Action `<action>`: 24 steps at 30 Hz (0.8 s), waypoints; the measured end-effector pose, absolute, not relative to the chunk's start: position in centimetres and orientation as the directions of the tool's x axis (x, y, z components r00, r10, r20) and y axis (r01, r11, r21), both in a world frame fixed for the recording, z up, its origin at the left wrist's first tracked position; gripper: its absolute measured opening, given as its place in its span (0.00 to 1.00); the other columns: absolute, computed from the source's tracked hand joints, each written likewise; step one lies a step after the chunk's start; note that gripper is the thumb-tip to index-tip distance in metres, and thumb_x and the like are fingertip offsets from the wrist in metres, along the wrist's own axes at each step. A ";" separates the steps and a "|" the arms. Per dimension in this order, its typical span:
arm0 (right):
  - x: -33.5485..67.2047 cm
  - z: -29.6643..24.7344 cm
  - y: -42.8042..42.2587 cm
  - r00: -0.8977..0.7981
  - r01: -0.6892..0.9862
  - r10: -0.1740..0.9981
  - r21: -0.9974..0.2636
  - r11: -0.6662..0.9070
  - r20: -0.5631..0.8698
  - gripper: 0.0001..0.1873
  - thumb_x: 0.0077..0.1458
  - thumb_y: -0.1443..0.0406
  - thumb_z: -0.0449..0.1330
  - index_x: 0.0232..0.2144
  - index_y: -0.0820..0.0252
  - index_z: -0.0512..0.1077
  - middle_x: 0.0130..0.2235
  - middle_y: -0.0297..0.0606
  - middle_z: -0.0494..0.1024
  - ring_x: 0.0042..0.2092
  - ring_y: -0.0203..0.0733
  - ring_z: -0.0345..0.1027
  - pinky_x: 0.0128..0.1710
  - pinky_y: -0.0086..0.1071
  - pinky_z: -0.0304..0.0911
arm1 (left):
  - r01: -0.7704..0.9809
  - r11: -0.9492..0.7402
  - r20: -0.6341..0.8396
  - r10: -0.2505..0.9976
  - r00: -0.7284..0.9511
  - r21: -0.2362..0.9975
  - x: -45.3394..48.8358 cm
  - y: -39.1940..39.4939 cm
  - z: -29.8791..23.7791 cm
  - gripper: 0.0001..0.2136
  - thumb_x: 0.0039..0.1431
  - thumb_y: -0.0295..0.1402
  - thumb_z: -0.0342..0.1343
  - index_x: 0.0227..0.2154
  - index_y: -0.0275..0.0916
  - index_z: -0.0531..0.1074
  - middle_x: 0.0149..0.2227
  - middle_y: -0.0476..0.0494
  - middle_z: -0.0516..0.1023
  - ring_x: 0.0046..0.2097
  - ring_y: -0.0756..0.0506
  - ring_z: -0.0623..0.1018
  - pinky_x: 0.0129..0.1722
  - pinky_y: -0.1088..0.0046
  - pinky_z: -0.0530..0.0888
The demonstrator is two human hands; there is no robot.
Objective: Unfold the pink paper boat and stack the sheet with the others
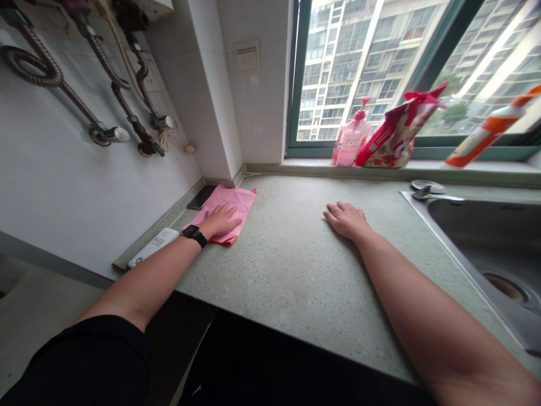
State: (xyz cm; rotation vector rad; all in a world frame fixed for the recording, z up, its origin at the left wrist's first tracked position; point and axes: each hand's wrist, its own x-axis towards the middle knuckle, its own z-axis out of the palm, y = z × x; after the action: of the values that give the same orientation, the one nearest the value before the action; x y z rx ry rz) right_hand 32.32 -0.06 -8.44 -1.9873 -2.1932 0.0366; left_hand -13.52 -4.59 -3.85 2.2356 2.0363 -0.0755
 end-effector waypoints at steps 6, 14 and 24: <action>32.3 -8.4 -0.1 -0.089 0.984 0.989 -0.145 0.106 0.122 0.34 0.76 0.46 0.44 0.72 0.49 0.70 0.76 0.52 0.67 0.76 0.65 0.58 0.72 0.66 0.57 | 0.997 -0.067 -0.103 0.992 0.071 0.040 -13.3 -5.3 -4.1 0.39 0.74 0.59 0.43 0.81 0.49 0.54 0.83 0.30 0.51 0.82 0.25 0.52 0.74 0.28 0.50; 32.2 -8.1 -0.3 -0.089 0.984 0.991 -0.146 0.102 0.096 0.35 0.76 0.46 0.43 0.74 0.52 0.69 0.77 0.53 0.65 0.77 0.67 0.57 0.73 0.67 0.55 | 0.999 -0.045 -0.106 0.993 0.048 0.026 -13.1 -5.2 -3.7 0.39 0.74 0.59 0.44 0.81 0.49 0.55 0.83 0.31 0.49 0.82 0.24 0.49 0.74 0.27 0.48; 32.2 -8.2 -0.2 -0.079 0.986 0.992 -0.141 0.093 0.098 0.36 0.76 0.45 0.44 0.74 0.50 0.69 0.78 0.52 0.65 0.77 0.66 0.57 0.73 0.65 0.56 | 0.900 -0.245 0.389 0.916 0.094 0.360 -12.2 -3.4 1.4 0.21 0.71 0.42 0.54 0.60 0.38 0.79 0.64 0.34 0.79 0.67 0.35 0.76 0.71 0.54 0.68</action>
State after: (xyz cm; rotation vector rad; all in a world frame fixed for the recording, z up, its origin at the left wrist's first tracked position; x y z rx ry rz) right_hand 32.23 -0.21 -8.18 -2.0088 -2.1913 0.0564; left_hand -12.19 -3.37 1.40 2.3015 1.9122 0.8567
